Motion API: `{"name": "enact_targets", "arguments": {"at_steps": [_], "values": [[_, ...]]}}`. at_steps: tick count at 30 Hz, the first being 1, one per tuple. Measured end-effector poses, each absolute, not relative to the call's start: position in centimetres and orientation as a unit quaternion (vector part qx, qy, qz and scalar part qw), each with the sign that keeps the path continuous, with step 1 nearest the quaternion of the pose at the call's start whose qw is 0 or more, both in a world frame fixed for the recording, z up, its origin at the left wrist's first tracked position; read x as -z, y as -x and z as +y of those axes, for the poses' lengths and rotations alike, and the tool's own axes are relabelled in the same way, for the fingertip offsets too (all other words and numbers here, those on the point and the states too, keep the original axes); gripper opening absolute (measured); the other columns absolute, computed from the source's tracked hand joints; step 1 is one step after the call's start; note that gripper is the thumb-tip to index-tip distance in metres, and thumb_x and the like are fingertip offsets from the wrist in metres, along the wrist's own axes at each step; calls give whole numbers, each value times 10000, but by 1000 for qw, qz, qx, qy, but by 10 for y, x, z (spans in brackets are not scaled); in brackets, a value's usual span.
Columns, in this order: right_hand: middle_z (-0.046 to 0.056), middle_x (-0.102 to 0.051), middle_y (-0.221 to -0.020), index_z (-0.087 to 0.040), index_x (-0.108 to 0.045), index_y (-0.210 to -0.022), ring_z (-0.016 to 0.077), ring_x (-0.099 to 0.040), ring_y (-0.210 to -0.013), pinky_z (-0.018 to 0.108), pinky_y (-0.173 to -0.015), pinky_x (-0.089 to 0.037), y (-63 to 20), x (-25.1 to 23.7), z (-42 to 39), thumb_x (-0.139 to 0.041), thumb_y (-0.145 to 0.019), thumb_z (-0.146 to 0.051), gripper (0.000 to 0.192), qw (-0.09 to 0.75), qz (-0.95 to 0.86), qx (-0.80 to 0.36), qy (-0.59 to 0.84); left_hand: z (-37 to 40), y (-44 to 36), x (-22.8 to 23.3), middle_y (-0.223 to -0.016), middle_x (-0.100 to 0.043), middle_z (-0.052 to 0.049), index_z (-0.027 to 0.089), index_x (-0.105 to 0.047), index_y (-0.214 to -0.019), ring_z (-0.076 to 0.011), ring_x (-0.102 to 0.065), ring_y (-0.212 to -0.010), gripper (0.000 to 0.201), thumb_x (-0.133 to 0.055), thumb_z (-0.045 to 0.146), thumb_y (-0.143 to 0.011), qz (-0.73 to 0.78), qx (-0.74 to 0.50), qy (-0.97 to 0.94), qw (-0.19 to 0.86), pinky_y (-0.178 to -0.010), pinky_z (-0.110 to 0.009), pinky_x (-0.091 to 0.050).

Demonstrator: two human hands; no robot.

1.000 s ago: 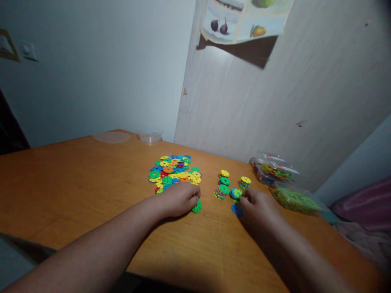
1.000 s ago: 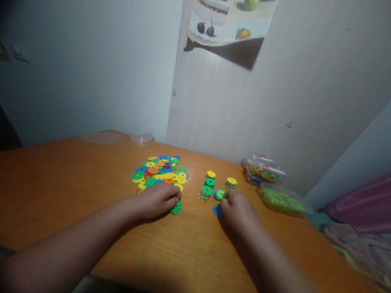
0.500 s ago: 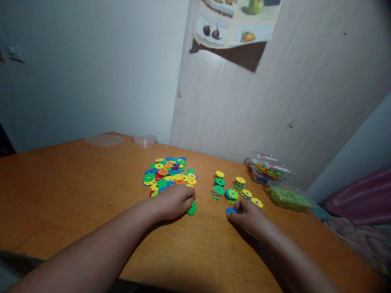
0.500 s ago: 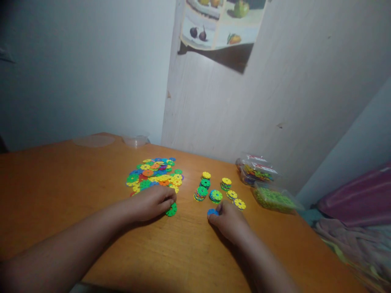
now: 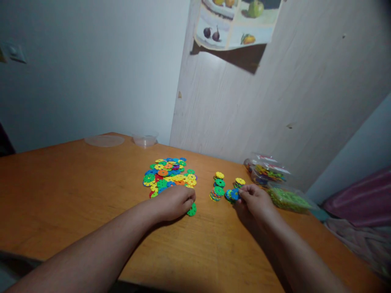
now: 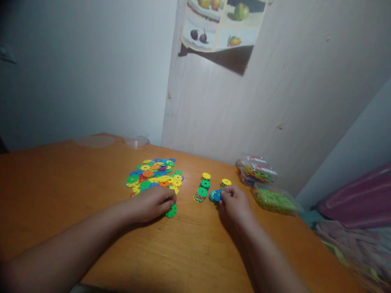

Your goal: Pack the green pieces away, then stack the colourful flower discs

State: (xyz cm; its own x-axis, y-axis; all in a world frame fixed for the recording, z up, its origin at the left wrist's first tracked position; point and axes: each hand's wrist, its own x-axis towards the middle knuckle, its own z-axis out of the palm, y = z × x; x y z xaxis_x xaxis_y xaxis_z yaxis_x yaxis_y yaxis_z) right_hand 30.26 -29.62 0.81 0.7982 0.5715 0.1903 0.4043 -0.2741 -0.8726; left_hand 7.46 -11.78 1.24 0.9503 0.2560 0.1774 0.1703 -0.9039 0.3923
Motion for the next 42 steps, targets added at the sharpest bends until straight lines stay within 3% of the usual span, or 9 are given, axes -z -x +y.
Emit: {"name": "enact_targets", "arguments": {"at_steps": [12,16,22,27,42], "values": [[21,-608,-608,-193,-604,-689,162,-541,-587,249,-524,-331,-323,-13,-294,-541,-748,-248,102,390,-331,1,859,-119,-73,-15,-815,-689,-39,203,-636,-815,-173,-591,-719,163,-480,212,-863,104,-114,-967,201,-606,-260,-356],[36,-646,-650,-203,-638,-707,181,-568,-629,264,-550,-337,-303,-12,-308,-531,-800,-263,153,299,-386,17,872,-120,-73,-17,-808,-689,-41,198,-634,-805,-176,-590,-718,160,-488,222,-865,109,-109,-967,202,-604,-264,-350],[51,-764,-969,-248,-762,-933,227,-668,-932,286,-742,-434,-295,5,-317,-516,-838,-225,265,177,-464,-29,867,-120,-73,-16,-802,-682,-37,197,-624,-795,-167,-582,-703,168,-470,215,-861,105,-110,-969,195,-598,-264,-343],[52,-764,-1068,-253,-771,-1019,236,-667,-1021,295,-809,-443,-298,5,-311,-509,-844,-213,318,148,-460,-26,875,-119,-74,-14,-805,-685,-33,200,-629,-808,-168,-586,-712,169,-469,213,-859,102,-115,-969,194,-597,-261,-340],[68,-759,-960,-239,-768,-959,240,-669,-945,298,-769,-437,-311,7,-293,-500,-830,-194,301,167,-423,-2,891,-120,-73,-15,-793,-680,-31,194,-626,-792,-160,-579,-698,149,-491,198,-854,112,-116,-966,204,-589,-257,-327]]}}
